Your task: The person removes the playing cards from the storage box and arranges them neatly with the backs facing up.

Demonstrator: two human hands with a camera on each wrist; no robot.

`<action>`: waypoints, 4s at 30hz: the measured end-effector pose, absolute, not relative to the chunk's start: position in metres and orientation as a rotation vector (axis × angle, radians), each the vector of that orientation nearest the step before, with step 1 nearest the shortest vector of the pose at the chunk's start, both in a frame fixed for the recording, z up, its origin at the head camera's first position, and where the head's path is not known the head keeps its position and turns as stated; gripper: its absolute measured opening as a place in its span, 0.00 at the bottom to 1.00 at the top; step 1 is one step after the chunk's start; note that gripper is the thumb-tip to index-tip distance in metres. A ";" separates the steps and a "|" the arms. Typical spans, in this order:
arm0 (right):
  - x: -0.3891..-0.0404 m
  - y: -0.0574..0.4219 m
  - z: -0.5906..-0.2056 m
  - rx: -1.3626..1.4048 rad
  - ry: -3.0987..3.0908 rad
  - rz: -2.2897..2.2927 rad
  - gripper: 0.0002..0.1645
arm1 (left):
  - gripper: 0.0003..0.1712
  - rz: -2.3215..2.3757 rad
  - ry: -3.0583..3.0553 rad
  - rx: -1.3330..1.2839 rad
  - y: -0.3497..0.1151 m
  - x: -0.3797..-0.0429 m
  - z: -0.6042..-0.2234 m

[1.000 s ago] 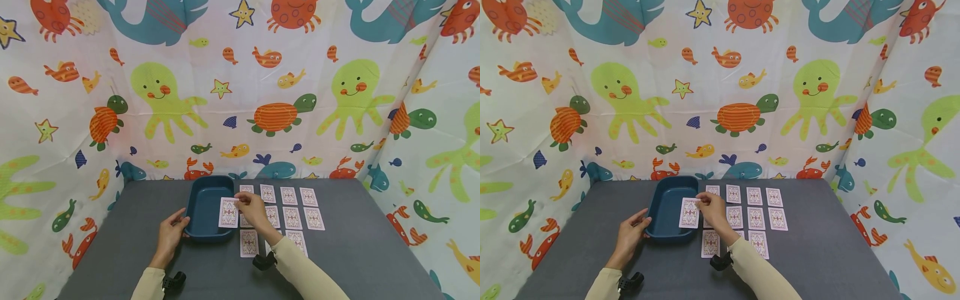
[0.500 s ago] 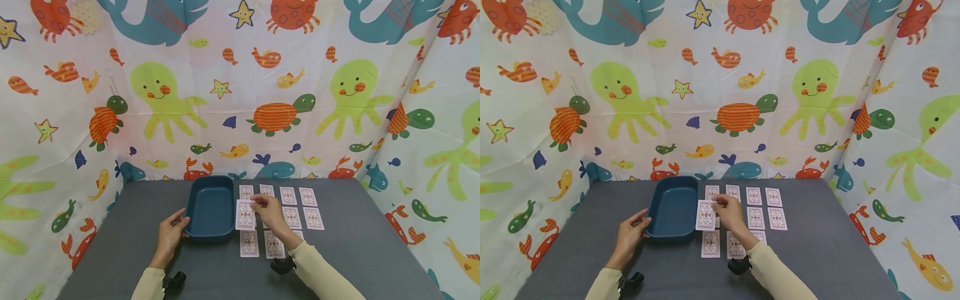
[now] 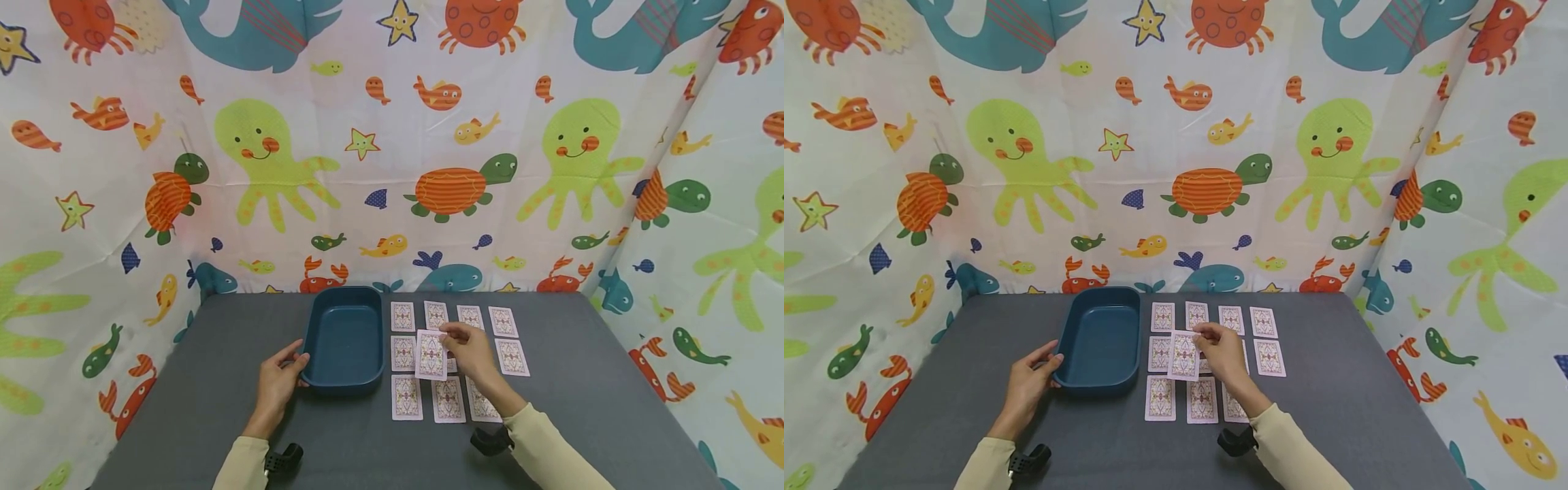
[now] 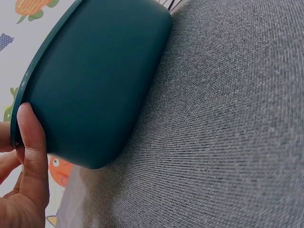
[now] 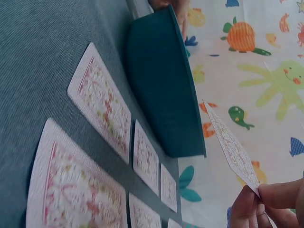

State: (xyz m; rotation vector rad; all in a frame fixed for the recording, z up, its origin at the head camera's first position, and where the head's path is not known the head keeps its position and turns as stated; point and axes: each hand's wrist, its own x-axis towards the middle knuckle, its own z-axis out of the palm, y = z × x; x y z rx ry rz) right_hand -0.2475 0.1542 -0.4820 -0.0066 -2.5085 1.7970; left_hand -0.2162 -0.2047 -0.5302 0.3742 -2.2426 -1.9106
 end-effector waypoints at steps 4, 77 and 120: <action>-0.244 0.165 -0.483 -0.036 -2.527 1.743 0.11 | 0.24 -1.906 -2.244 0.375 -0.205 -0.216 -0.530; -0.218 0.316 -0.540 -0.259 -2.846 1.216 0.12 | 0.25 -1.911 -2.266 0.386 -0.204 -0.217 -0.529; -0.243 0.261 -0.498 -0.041 -2.728 1.461 0.23 | 0.37 -1.919 -2.293 0.426 -0.210 -0.211 -0.526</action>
